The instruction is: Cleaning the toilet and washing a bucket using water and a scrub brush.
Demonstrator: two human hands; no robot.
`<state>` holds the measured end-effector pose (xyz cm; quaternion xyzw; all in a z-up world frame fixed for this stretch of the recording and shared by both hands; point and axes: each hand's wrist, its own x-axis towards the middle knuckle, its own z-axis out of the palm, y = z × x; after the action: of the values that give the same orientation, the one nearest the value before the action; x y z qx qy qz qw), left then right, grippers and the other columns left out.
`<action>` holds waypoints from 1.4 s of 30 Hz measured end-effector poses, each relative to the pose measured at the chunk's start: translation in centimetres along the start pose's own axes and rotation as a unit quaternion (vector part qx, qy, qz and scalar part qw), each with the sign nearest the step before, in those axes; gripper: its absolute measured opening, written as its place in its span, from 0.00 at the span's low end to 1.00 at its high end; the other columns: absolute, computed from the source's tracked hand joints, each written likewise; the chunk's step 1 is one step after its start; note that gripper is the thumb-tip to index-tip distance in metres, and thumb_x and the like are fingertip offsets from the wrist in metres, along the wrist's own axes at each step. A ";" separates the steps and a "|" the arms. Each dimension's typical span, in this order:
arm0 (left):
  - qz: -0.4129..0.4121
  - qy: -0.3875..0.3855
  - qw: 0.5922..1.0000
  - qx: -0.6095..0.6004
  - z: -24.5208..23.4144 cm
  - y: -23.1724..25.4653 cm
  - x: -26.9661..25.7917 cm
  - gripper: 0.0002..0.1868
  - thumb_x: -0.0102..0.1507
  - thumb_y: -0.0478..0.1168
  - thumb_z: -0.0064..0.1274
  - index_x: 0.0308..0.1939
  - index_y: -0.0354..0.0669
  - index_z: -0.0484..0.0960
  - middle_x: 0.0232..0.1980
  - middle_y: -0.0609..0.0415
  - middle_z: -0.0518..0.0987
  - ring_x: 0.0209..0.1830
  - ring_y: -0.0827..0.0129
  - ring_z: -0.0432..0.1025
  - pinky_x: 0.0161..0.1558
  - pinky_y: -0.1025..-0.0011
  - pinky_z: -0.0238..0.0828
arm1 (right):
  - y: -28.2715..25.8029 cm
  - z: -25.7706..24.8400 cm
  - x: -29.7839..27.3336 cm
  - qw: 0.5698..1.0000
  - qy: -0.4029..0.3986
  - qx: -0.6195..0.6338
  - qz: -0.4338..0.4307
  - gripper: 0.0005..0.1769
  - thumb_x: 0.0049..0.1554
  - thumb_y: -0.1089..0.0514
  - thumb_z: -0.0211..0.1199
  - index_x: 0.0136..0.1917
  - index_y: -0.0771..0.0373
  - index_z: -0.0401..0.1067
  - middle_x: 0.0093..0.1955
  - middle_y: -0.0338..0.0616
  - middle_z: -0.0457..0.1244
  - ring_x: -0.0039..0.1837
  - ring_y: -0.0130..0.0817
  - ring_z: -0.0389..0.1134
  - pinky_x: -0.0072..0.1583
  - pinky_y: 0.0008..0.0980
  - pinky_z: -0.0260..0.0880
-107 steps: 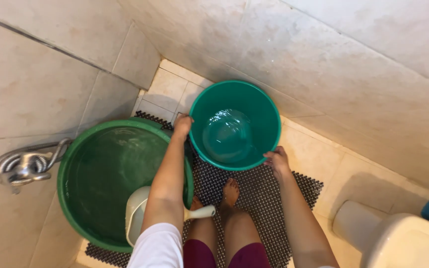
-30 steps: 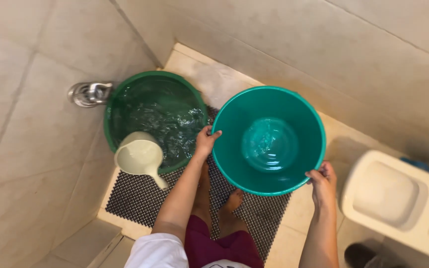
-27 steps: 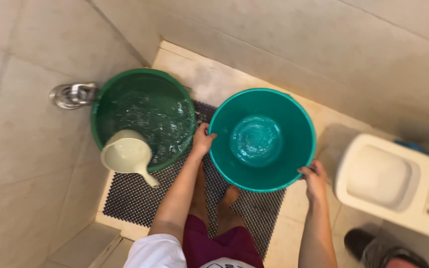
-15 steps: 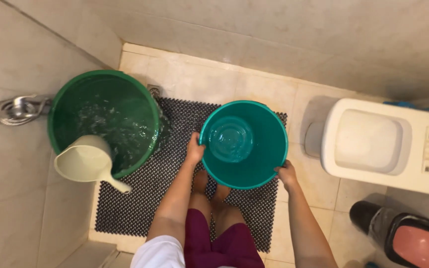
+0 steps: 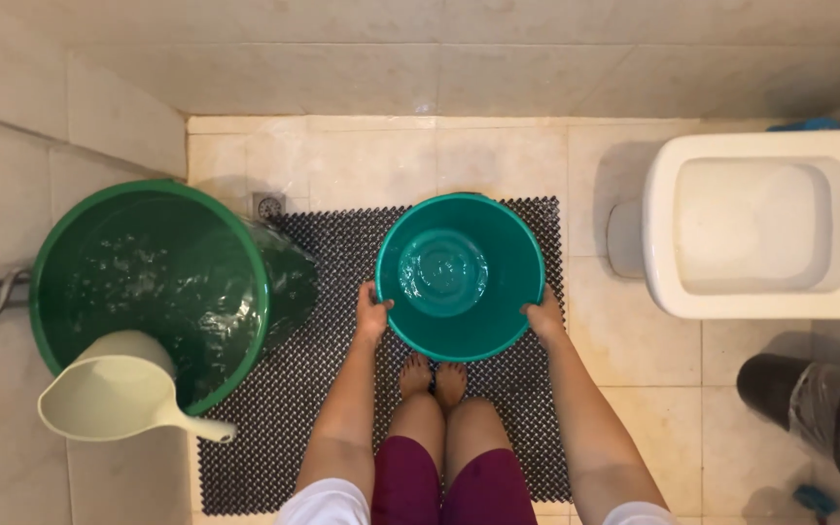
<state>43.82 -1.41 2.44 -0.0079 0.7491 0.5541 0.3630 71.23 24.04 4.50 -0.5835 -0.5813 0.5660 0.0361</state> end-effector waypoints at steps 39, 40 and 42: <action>0.085 -0.684 0.720 0.078 38.3 27.1 -47.1 0.14 0.67 0.29 0.51 0.57 0.37 0.79 0.48 0.55 0.82 0.45 0.75 0.76 0.46 0.76 0.72 | -9.7 -33.3 -43.9 0.821 0.331 0.440 -0.150 0.17 0.62 0.63 0.60 0.64 0.65 0.74 0.56 0.42 0.71 0.54 0.28 0.71 0.54 0.29 0.72; 0.084 -0.699 0.705 0.079 40.6 27.0 -50.0 0.15 0.66 0.29 0.52 0.57 0.38 0.78 0.48 0.55 0.82 0.47 0.75 0.77 0.49 0.76 0.75 | -8.5 -35.7 -45.4 0.809 0.369 0.427 -0.162 0.17 0.62 0.63 0.61 0.64 0.65 0.75 0.56 0.41 0.71 0.55 0.27 0.71 0.54 0.28 0.72; 0.113 -0.727 0.672 0.078 44.7 26.3 -55.5 0.14 0.67 0.30 0.52 0.57 0.37 0.78 0.49 0.55 0.82 0.49 0.74 0.76 0.51 0.75 0.75 | -6.4 -40.1 -48.5 0.787 0.413 0.427 -0.168 0.16 0.62 0.64 0.61 0.63 0.65 0.74 0.56 0.41 0.71 0.55 0.27 0.71 0.54 0.28 0.72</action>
<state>97.71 24.45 49.32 0.5108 0.2836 0.3615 0.7266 110.66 15.93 53.31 -0.5796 -0.2985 0.4465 0.6129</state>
